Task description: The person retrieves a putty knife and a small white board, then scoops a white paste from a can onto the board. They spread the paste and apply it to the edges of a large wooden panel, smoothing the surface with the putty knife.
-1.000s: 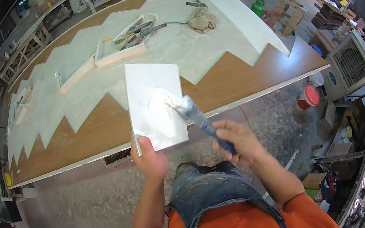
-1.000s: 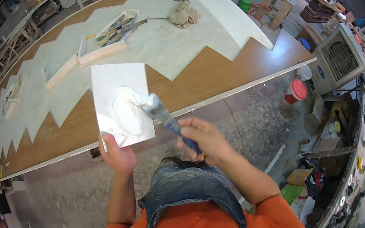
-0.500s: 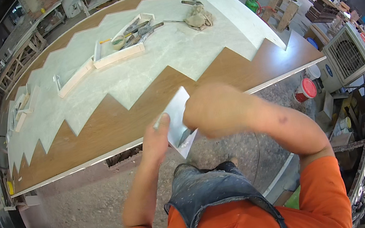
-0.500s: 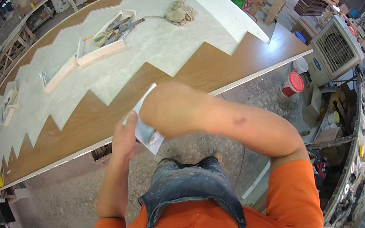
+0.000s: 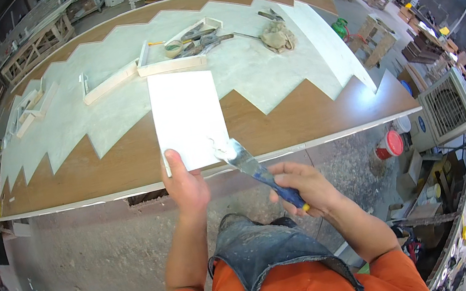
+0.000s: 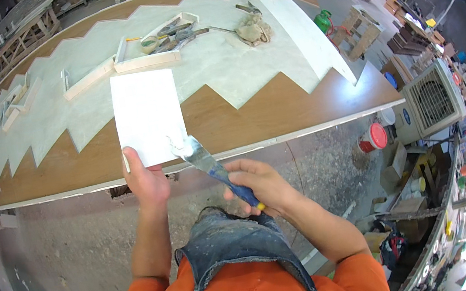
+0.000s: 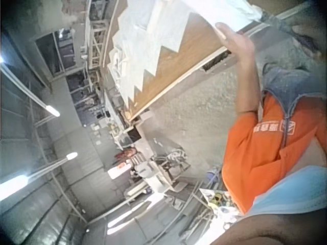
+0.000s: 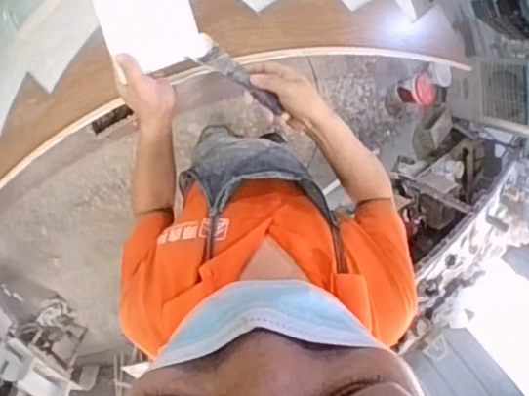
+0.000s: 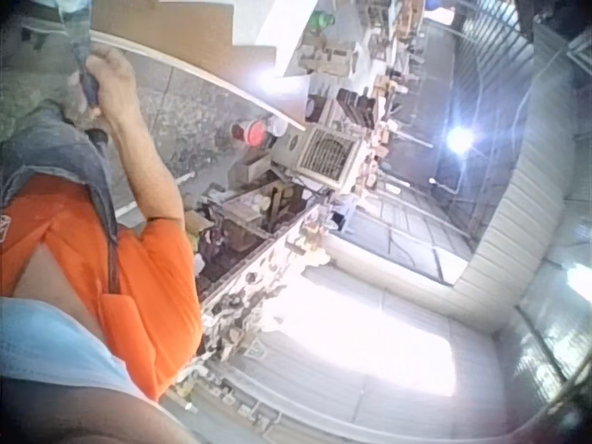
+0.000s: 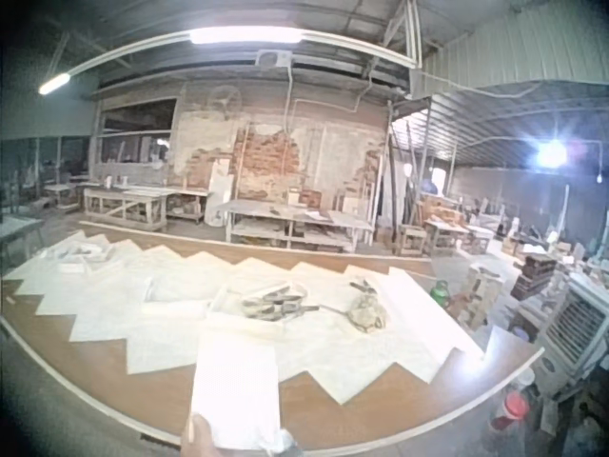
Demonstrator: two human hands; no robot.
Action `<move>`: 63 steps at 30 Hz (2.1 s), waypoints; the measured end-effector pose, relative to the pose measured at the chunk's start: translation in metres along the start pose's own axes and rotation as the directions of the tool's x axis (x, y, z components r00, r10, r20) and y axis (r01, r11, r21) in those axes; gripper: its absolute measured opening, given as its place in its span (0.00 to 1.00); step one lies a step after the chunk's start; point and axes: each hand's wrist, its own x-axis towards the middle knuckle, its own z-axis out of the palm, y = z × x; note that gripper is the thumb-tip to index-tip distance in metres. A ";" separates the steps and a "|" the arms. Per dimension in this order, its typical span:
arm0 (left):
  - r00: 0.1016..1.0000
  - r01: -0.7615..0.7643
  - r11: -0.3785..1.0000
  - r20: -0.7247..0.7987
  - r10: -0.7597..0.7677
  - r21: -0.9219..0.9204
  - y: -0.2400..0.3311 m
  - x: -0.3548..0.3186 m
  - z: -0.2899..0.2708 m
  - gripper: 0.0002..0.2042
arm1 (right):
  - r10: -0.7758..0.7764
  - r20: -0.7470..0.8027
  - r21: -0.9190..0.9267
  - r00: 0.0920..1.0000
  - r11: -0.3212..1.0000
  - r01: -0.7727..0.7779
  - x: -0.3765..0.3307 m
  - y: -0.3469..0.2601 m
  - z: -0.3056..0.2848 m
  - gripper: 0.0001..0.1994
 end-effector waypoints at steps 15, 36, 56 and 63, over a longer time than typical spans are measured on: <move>0.972 0.164 0.977 0.147 -0.183 0.134 -0.016 -0.020 0.006 0.25 | -0.601 0.068 -0.922 0.797 0.267 0.280 -0.013 -0.052 -0.008 0.16; 0.975 0.121 0.992 0.186 -0.122 0.018 -0.021 -0.001 0.069 0.28 | -0.712 -0.043 -0.885 0.701 0.352 0.304 -0.030 -0.047 -0.022 0.16; 0.881 0.460 0.851 0.251 -0.401 -0.255 -0.006 -0.004 0.061 0.30 | -0.858 0.001 -0.825 0.514 0.290 0.486 0.003 0.002 -0.056 0.18; 0.895 0.445 0.871 0.126 -0.427 -0.207 -0.005 0.000 0.039 0.30 | -0.776 0.059 -0.889 0.628 0.245 0.387 -0.020 0.033 -0.047 0.18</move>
